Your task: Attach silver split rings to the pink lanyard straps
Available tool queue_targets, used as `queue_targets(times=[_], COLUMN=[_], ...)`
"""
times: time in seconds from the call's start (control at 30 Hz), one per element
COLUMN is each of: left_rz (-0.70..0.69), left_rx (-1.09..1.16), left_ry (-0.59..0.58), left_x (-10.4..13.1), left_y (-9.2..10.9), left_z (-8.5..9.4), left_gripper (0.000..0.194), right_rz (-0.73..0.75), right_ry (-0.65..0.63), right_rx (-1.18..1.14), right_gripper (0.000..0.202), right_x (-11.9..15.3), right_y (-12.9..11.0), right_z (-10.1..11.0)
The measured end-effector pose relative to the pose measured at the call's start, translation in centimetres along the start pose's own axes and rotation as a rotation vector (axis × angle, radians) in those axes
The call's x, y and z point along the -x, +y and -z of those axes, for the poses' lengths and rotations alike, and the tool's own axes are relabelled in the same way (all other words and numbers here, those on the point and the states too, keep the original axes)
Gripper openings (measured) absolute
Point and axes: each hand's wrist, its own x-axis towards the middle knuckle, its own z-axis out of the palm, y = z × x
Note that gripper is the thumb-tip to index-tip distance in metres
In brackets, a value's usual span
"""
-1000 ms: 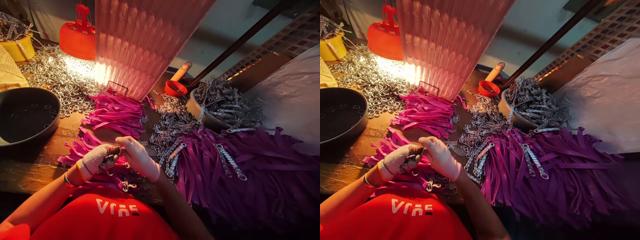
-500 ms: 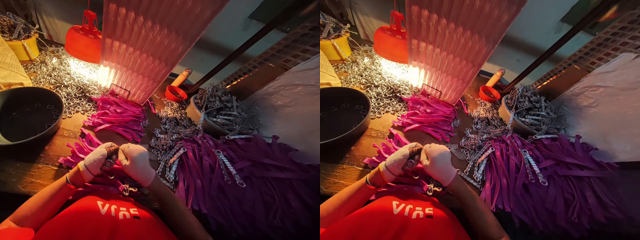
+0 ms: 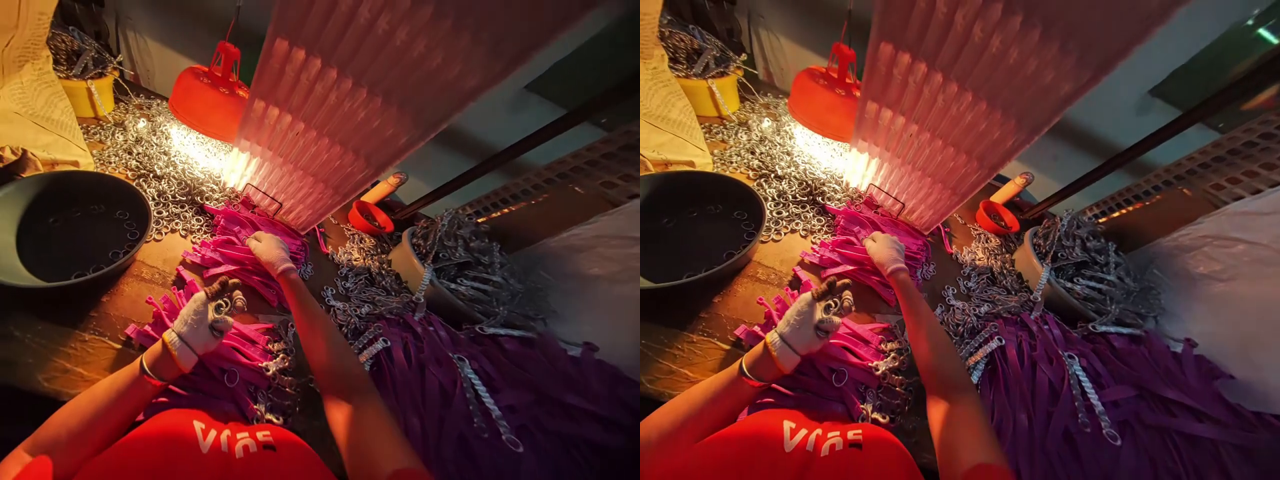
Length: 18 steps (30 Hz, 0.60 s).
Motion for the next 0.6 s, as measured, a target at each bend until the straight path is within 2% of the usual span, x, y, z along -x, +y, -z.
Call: queue_targets(times=[0.1,0.2,0.27,0.33,0.4,0.43,0.5,0.57,0.6], left_rz=[0.084,0.024,-0.131,-0.375,-0.575,-0.619,-0.579,-0.492,-0.445], left_rx=[-0.043,-0.166,-0.36,-0.641,-0.94,-1.068,-1.253,-1.28,-1.263], left_ry=[-0.012,-0.066,-0.074,-0.039,-0.035,-0.077,-0.248,-0.4,-0.424], left_x=[0.0,0.4,1.1,2.1,2.9,3.1,3.3,3.3,3.3], left_y=[-0.4,0.4,1.2,1.8,1.9,1.8,0.9,-0.3,-0.9], left_z=[0.2,0.1,-0.3,-0.8,-1.4,-1.6,-1.9,-1.9,-1.8], left_gripper=[0.013,0.005,0.011,0.017,0.025,0.029,0.034,0.033,0.032], right_rz=[-0.023,-0.005,0.079,0.208,0.301,0.321,0.302,0.246,0.225], right_ry=[0.009,0.075,0.041,-0.136,-0.32,-0.361,-0.342,-0.255,-0.192], right_rx=[0.001,-0.068,-0.276,-0.532,-0.61,-0.609,-0.608,-0.655,-0.692], right_gripper=[0.024,0.033,0.034,0.025,0.016,0.013,0.011,0.01,0.01], right_x=[-1.0,1.3,4.6,8.7,12.9,14.7,17.7,19.7,20.4], right_y=[-0.2,-0.3,-0.3,-0.2,-0.2,-0.2,-0.1,0.2,0.4], right_z=[-0.3,0.8,2.1,3.5,4.6,5.0,5.4,5.2,4.9])
